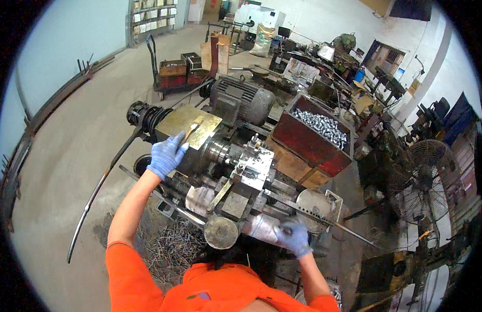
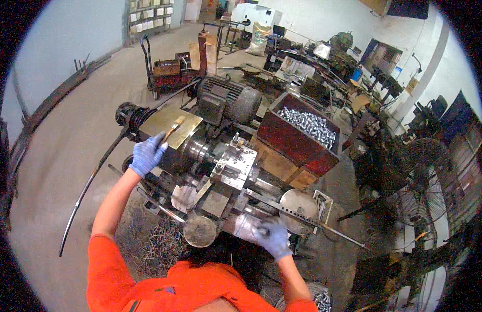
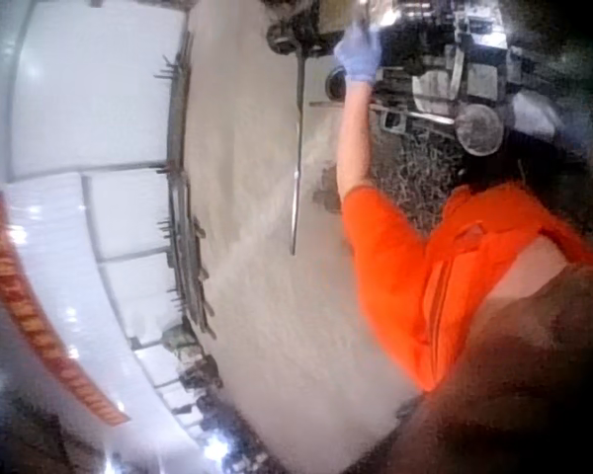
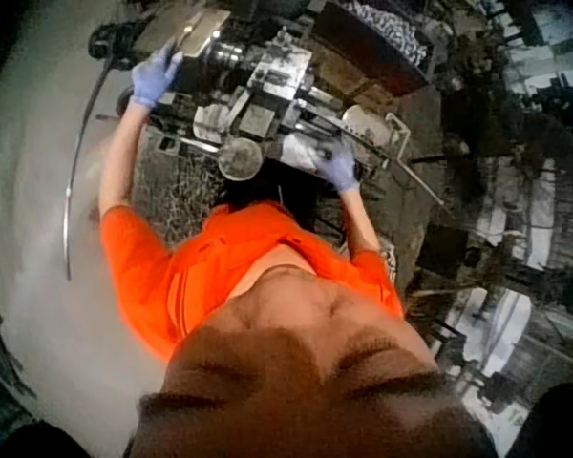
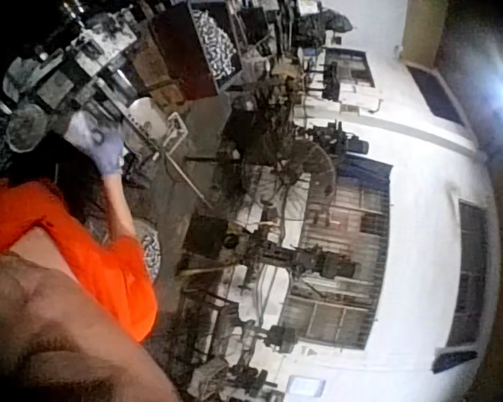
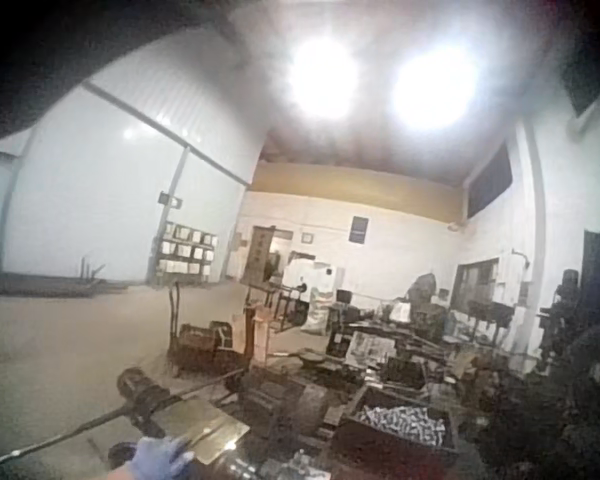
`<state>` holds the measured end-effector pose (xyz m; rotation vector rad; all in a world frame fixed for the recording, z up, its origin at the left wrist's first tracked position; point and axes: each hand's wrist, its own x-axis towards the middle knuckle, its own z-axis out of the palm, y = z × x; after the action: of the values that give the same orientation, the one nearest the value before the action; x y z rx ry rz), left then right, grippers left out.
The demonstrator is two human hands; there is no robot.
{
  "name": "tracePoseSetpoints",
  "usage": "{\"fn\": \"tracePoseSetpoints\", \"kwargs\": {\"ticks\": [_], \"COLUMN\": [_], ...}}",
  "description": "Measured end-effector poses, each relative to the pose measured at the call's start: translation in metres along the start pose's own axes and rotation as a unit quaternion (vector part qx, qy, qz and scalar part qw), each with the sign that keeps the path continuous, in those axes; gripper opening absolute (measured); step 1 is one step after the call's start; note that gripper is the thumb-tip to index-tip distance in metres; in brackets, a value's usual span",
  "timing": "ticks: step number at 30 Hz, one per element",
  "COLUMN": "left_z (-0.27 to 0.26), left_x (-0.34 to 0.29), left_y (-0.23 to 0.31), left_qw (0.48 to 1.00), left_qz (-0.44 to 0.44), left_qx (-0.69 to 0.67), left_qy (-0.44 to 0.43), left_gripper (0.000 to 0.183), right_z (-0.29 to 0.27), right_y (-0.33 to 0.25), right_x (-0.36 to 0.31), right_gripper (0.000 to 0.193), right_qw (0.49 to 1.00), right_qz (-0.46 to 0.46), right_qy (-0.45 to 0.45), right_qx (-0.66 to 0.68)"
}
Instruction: The person uses a metal lathe to process metal bolts, picking them from a bin, securing them in the machine's chuck, and dropping finished pieces into a separate container.
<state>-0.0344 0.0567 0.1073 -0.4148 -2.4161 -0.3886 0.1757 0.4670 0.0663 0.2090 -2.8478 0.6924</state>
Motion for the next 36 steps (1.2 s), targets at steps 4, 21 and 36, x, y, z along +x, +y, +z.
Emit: {"fn": "tracePoseSetpoints", "kwargs": {"ticks": [4,21,36], "left_z": [-0.014,-0.011,-0.019], "left_x": [-0.006,0.098,0.091], "left_y": [0.008,-0.031,0.072], "left_qw": [1.0,0.983,0.993], "left_qz": [0.003,-0.097,0.004], "left_qx": [-0.006,0.142,-0.029], "left_qy": [-0.001,-0.065,-0.118], "left_gripper": [0.037,0.025,0.03], "right_z": [0.015,0.0,0.0], "right_y": [0.045,0.035,0.025], "right_x": [-0.066,-0.064,-0.085], "right_gripper": [0.02,0.016,0.011], "right_qw": [0.997,0.984,0.985], "right_qz": [0.06,0.07,0.053], "right_qy": [0.056,0.146,0.147], "right_qx": [0.009,0.07,0.068]}}
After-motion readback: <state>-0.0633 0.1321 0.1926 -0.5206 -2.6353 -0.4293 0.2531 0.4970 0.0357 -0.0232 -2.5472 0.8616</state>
